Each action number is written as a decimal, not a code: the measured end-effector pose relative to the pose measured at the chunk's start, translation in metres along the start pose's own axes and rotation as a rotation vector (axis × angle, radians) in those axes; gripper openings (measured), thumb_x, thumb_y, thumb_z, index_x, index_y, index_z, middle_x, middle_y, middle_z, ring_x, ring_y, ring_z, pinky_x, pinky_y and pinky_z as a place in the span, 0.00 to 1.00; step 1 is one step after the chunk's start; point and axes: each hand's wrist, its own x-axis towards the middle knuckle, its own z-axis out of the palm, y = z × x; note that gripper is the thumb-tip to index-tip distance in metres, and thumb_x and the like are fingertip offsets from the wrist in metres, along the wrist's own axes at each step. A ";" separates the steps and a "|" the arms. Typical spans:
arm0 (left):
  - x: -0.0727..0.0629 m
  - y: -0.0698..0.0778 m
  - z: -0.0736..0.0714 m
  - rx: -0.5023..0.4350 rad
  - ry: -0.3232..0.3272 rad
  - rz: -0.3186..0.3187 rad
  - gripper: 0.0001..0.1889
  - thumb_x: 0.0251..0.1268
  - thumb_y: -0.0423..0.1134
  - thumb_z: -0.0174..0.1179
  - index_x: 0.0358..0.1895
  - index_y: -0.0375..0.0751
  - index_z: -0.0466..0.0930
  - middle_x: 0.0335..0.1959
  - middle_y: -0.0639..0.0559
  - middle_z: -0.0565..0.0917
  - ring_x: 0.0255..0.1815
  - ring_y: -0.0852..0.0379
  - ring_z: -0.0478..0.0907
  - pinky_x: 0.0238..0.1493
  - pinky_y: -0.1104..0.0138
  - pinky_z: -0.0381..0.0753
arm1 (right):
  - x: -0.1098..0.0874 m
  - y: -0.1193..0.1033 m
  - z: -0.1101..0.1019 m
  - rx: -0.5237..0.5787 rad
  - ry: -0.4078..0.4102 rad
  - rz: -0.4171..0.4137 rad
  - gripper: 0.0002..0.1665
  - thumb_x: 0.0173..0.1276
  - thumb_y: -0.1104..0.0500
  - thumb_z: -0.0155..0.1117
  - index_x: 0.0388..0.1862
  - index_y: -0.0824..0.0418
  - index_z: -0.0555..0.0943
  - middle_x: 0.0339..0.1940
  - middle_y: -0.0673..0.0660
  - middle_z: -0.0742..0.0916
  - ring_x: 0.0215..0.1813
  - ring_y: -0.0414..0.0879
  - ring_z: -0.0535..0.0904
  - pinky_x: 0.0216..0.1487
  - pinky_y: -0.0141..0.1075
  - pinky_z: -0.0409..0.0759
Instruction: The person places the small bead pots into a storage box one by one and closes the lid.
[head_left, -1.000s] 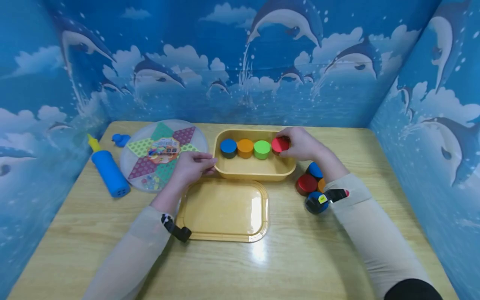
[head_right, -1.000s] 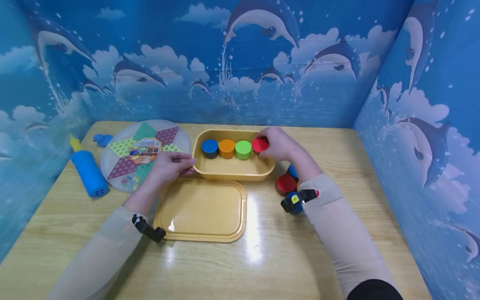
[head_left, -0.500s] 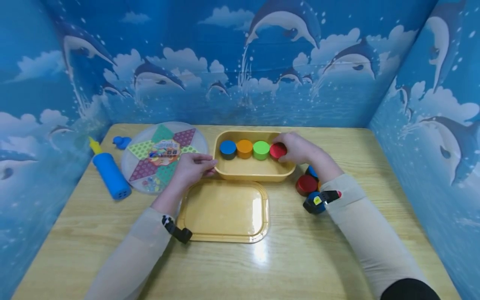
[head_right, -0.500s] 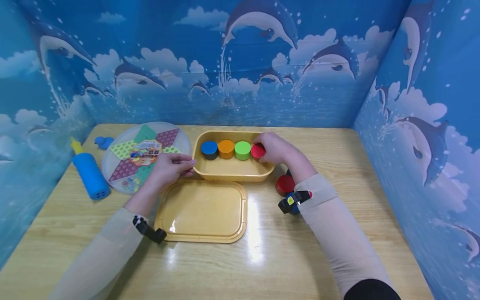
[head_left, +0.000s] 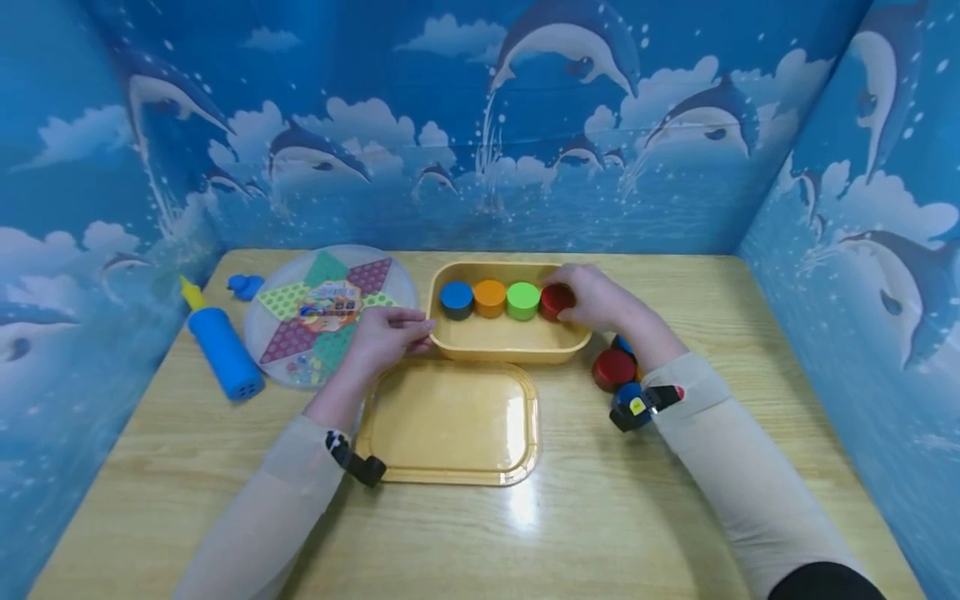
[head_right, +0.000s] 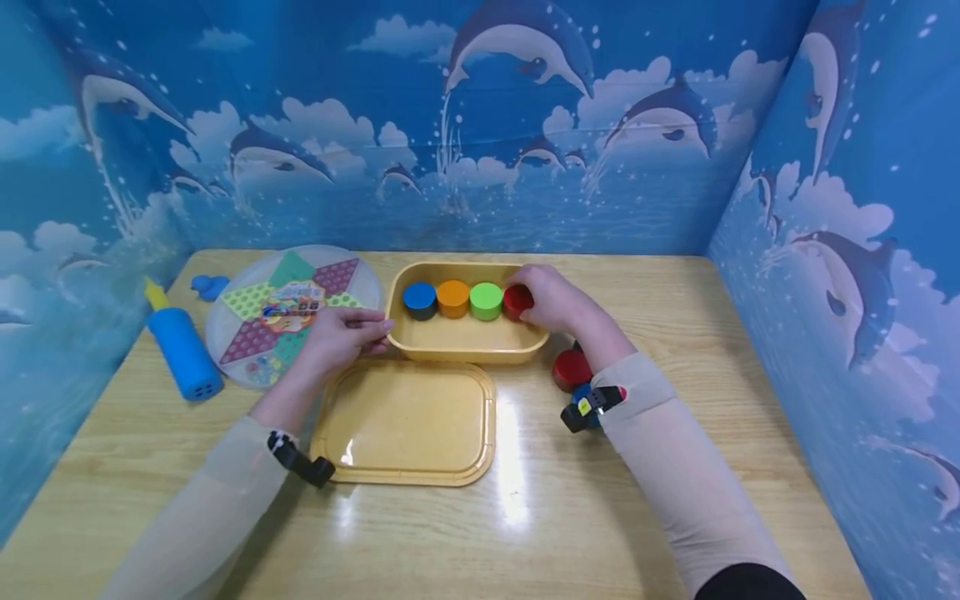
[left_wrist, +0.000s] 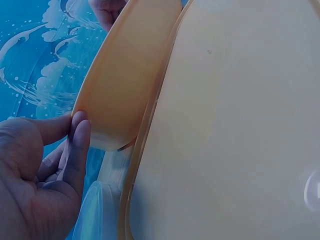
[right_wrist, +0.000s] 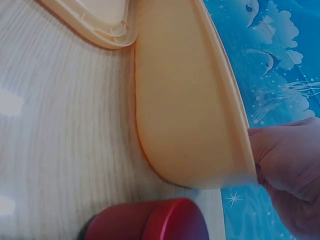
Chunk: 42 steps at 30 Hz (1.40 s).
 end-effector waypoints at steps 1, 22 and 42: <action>0.000 0.000 0.000 -0.004 -0.001 -0.002 0.19 0.72 0.35 0.72 0.59 0.28 0.84 0.47 0.35 0.88 0.36 0.52 0.90 0.47 0.57 0.92 | -0.001 0.001 0.000 0.001 0.011 -0.010 0.34 0.65 0.74 0.75 0.71 0.67 0.79 0.70 0.67 0.80 0.72 0.64 0.73 0.72 0.57 0.76; -0.002 0.002 -0.002 -0.014 0.008 -0.034 0.18 0.72 0.35 0.72 0.59 0.28 0.84 0.46 0.35 0.89 0.33 0.54 0.90 0.44 0.60 0.93 | -0.061 0.012 -0.007 0.177 0.165 -0.065 0.32 0.70 0.68 0.74 0.71 0.70 0.77 0.68 0.68 0.81 0.69 0.64 0.76 0.71 0.60 0.77; -0.002 0.005 0.000 -0.023 -0.002 -0.026 0.19 0.72 0.34 0.71 0.60 0.28 0.83 0.49 0.32 0.88 0.33 0.55 0.90 0.43 0.62 0.93 | -0.149 0.046 -0.015 0.218 0.123 0.095 0.35 0.72 0.57 0.77 0.71 0.72 0.76 0.67 0.71 0.82 0.68 0.69 0.77 0.70 0.64 0.74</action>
